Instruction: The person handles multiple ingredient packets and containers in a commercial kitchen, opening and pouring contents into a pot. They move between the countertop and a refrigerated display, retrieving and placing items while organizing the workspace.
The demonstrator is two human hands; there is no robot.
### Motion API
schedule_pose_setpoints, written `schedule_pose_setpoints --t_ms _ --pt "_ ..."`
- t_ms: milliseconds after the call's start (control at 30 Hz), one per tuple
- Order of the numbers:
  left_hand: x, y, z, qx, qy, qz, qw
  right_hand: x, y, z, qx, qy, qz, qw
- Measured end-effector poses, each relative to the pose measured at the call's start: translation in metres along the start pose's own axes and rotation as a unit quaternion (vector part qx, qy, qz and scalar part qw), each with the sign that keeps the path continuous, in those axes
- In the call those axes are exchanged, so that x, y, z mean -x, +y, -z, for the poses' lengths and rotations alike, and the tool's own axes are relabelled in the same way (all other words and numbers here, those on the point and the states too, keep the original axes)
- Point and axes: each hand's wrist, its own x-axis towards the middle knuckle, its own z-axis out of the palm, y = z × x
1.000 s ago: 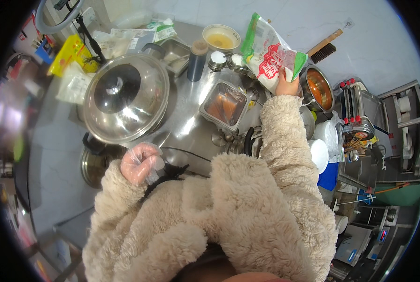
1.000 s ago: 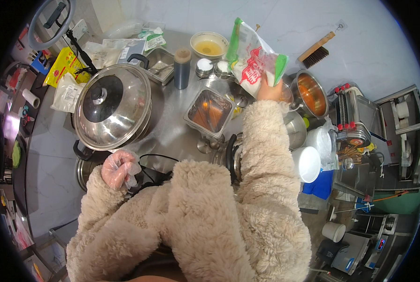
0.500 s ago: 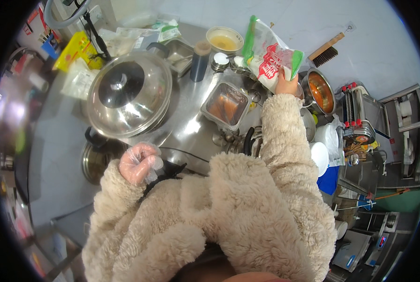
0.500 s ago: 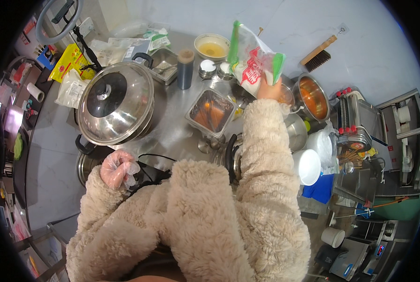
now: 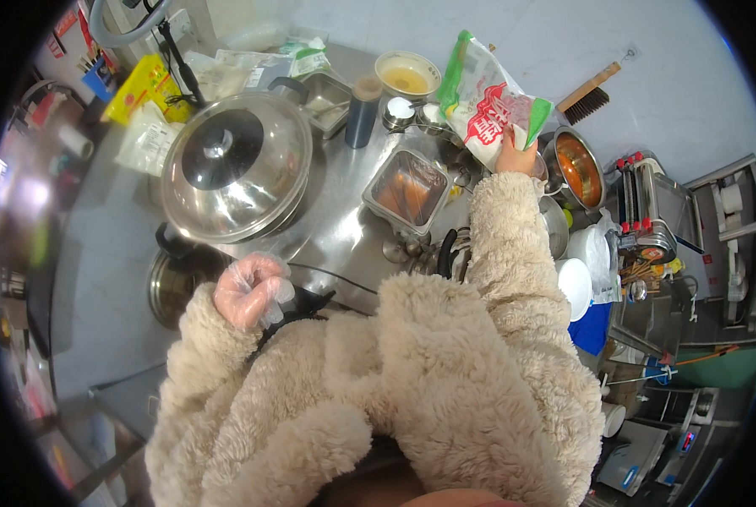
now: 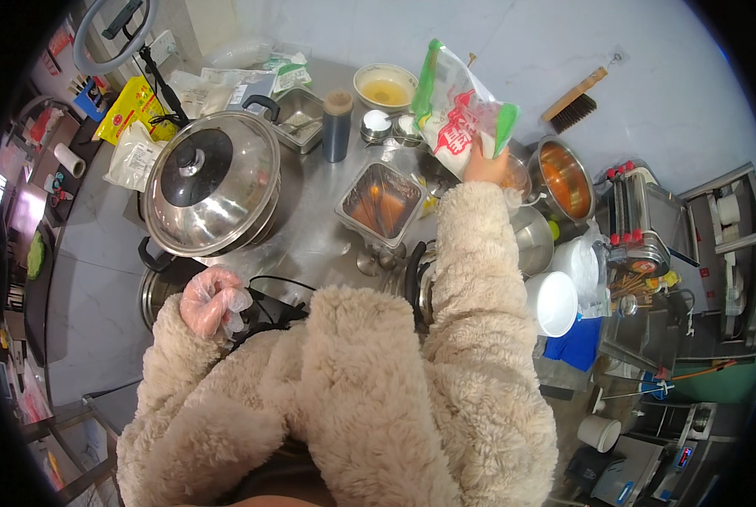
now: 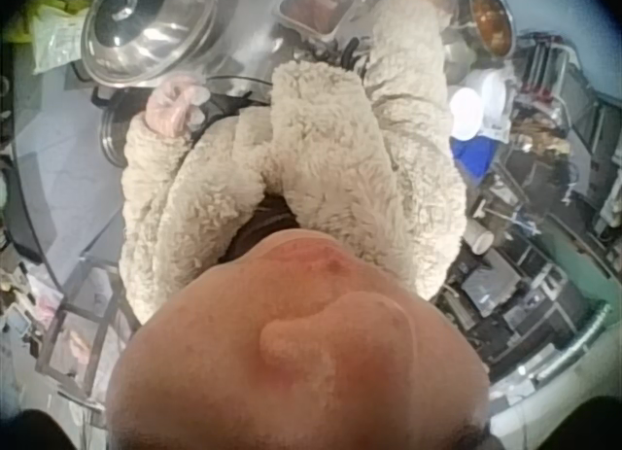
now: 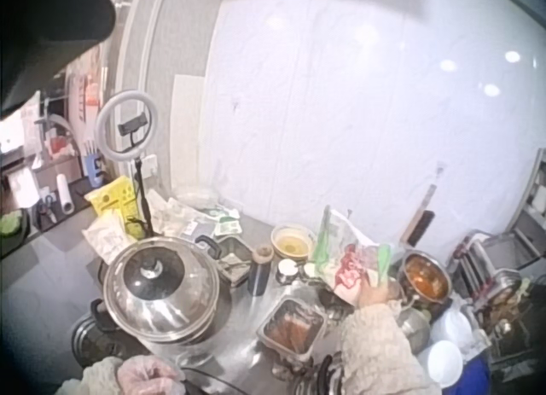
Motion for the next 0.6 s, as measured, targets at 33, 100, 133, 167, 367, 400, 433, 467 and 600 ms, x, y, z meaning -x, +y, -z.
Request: schedule_pose_setpoints --t_ms 33,100,133,167,367,400,433,467,600 --pt "0.0 0.0 0.0 -0.003 -0.001 -0.003 1.0 0.0 0.001 -0.001 -0.012 0.013 0.007 1.0" --pt "0.0 0.0 -0.001 -0.014 -0.002 -0.015 1.0 -0.002 0.005 -0.003 -0.031 0.026 0.013 0.999" --pt "0.001 0.0 -0.001 -0.014 -0.002 -0.015 1.0 -0.003 0.007 -0.003 -0.041 0.033 0.015 0.999" --pt "0.001 0.0 -0.002 -0.016 -0.001 -0.016 1.0 -0.005 0.009 -0.004 -0.056 0.035 0.009 0.998" --pt "0.006 0.001 -0.007 -0.012 0.014 -0.021 1.0 -0.006 0.018 -0.003 -0.122 0.039 -0.014 0.992" --pt "0.006 0.001 -0.008 -0.015 0.011 -0.024 1.0 -0.006 0.02 -0.004 -0.121 0.041 -0.012 0.992" --pt "0.007 0.001 -0.009 -0.016 0.012 -0.025 0.999 -0.006 0.021 -0.004 -0.12 0.042 -0.011 0.992" --pt "0.008 0.001 -0.01 -0.016 0.014 -0.026 0.999 -0.006 0.023 -0.004 -0.11 0.051 -0.024 0.992" --pt "0.01 0.001 -0.013 -0.028 0.016 -0.025 0.999 -0.008 0.027 -0.005 -0.159 0.076 -0.04 0.984"
